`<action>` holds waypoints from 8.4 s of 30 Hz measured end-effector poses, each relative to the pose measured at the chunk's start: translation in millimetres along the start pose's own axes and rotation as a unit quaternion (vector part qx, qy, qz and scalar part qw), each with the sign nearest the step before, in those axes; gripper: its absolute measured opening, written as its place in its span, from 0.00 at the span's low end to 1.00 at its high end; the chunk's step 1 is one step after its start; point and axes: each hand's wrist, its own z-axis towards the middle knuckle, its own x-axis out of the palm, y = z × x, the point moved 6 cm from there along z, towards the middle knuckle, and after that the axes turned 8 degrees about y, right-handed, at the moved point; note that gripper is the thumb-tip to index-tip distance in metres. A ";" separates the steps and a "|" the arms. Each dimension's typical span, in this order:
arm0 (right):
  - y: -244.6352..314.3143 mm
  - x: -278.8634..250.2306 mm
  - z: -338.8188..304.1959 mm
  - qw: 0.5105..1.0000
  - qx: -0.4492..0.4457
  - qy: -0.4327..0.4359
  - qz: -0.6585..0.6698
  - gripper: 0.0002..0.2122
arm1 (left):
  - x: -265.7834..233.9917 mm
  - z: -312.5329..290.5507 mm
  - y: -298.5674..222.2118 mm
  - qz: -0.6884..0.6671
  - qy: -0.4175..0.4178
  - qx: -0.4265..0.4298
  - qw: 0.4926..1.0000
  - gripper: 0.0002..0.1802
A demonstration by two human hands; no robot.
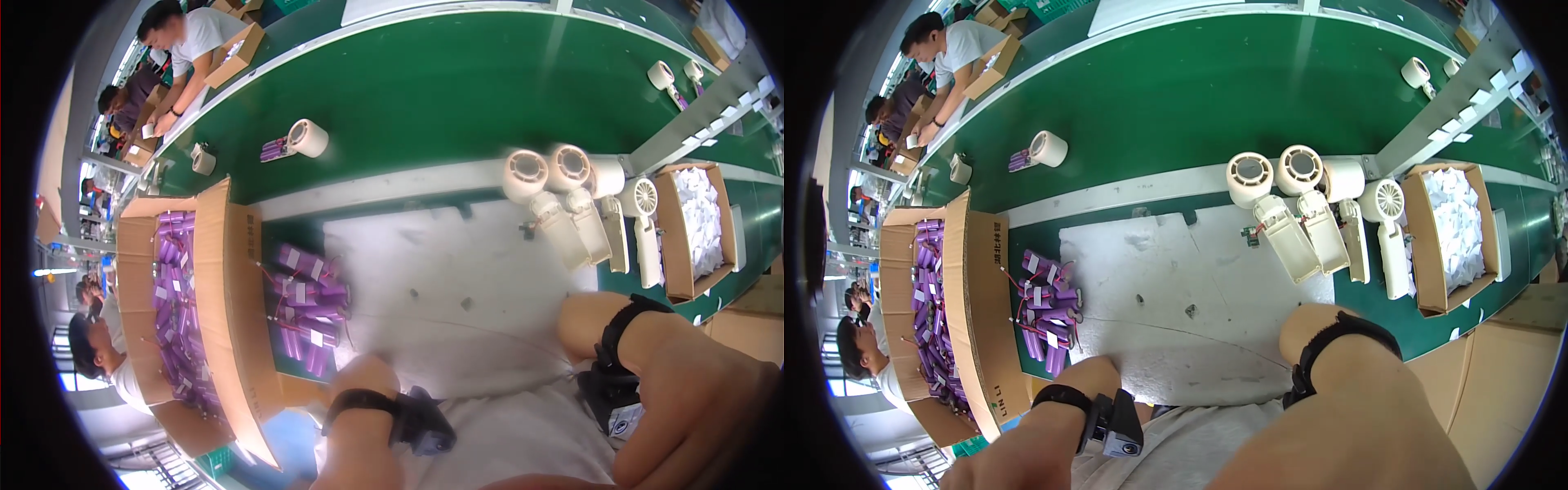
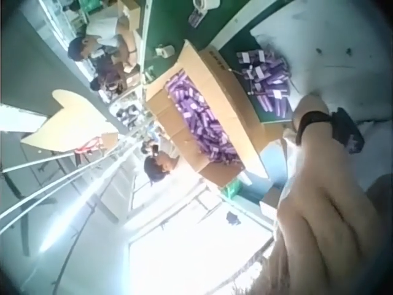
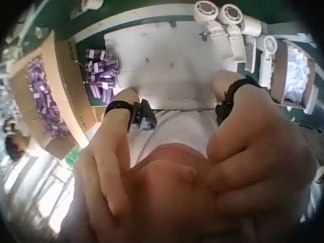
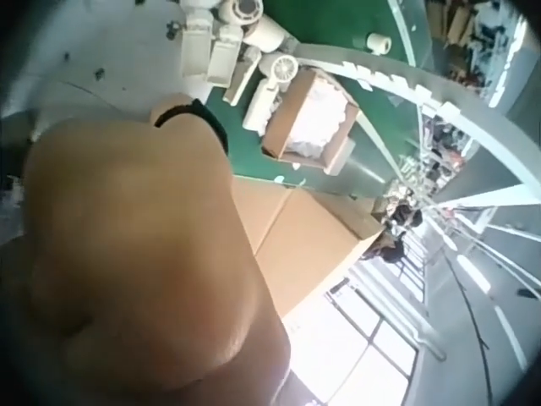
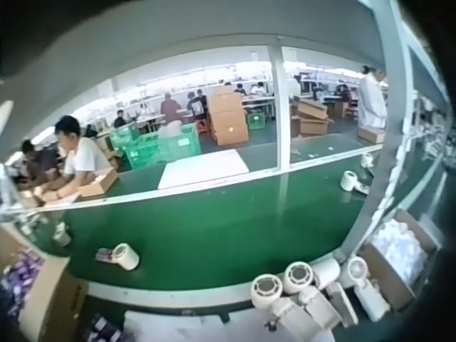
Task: Assembling internal electronic components and plastic housing for handheld fans on a factory production line.
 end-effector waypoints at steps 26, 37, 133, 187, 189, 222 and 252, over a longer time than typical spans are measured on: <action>11.5 -10.3 -17.1 0.998 0.015 0.027 0.050 0.12 | 6.3 45.5 101.5 -0.109 -0.096 0.144 0.979 0.12; -31.3 39.5 33.3 0.995 -0.006 0.063 0.077 0.11 | 19.6 40.6 110.9 -0.125 -0.132 0.237 0.954 0.13; -45.8 47.7 29.6 0.990 0.026 0.046 0.132 0.08 | 12.5 31.7 117.3 0.010 -0.422 0.309 0.852 0.10; -49.9 50.6 31.3 0.992 0.012 0.033 0.121 0.06 | -5.0 31.4 129.1 0.026 -0.353 0.278 0.893 0.22; -49.5 50.5 32.4 0.992 0.010 0.034 0.123 0.06 | -8.2 32.5 129.6 0.028 -0.350 0.279 0.894 0.22; -5.3 -22.8 -4.8 0.987 -0.097 -0.006 0.128 0.06 | -184.7 29.8 508.5 0.616 0.084 -0.458 0.635 0.28; 23.9 -85.6 -56.8 0.943 -0.130 0.095 0.292 0.06 | 2.1 -32.1 346.2 0.497 0.251 -0.535 0.636 0.42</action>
